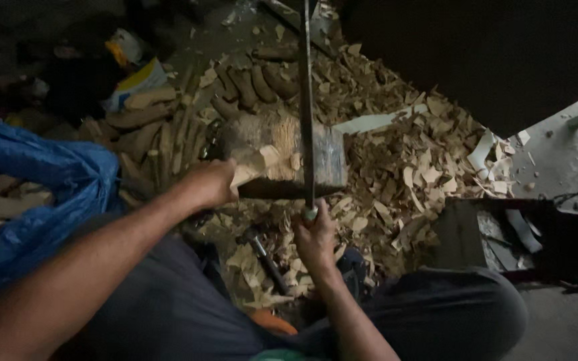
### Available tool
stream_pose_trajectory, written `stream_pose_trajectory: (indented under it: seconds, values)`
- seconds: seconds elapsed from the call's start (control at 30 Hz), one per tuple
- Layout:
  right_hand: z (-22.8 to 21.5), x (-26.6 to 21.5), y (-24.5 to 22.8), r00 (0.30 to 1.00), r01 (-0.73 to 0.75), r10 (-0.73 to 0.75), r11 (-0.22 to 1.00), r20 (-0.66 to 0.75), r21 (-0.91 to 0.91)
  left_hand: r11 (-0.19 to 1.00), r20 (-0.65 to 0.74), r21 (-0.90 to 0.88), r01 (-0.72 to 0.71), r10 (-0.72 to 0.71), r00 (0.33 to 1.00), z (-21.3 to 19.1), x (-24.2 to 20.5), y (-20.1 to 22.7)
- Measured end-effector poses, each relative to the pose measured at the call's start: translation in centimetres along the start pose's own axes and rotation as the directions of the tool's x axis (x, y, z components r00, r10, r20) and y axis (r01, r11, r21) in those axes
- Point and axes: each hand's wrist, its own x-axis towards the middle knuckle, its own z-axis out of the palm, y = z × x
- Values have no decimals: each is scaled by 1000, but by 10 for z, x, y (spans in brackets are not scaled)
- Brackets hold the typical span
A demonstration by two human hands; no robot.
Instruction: The person is sitting on the floor and using a large knife to carve a piece of wood. They repeatedly strike the wood against a block, removing shavings and shaping the piece.
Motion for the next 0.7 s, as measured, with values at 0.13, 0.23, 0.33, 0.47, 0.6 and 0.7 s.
stream_pose_trajectory:
  seconds: [0.13, 0.23, 0.33, 0.47, 0.6, 0.7]
  values:
    - [8, 0, -10, 998, -58, 58, 976, -9, -209, 993, 24, 103, 54, -56, 998, 5, 3, 10]
    - [19, 1, -9, 945, -307, 319, 942, 80, -133, 990, 71, 117, 84, -93, 993, 5, 4, 12]
    - [20, -4, -10, 984, -149, 164, 968, 62, -200, 989, 64, 106, 103, -111, 992, -4, 4, 16]
    - [4, 4, -30, 999, 42, -43, 978, 0, -204, 986, 162, 123, 113, -132, 978, -13, 5, 24]
    - [3, -1, -28, 917, 281, -317, 944, -244, -172, 985, 131, 154, 78, -99, 986, -18, 4, 24]
    - [32, 11, 3, 997, -51, 31, 957, -75, -286, 984, 210, 161, 82, -115, 971, -22, -4, 26]
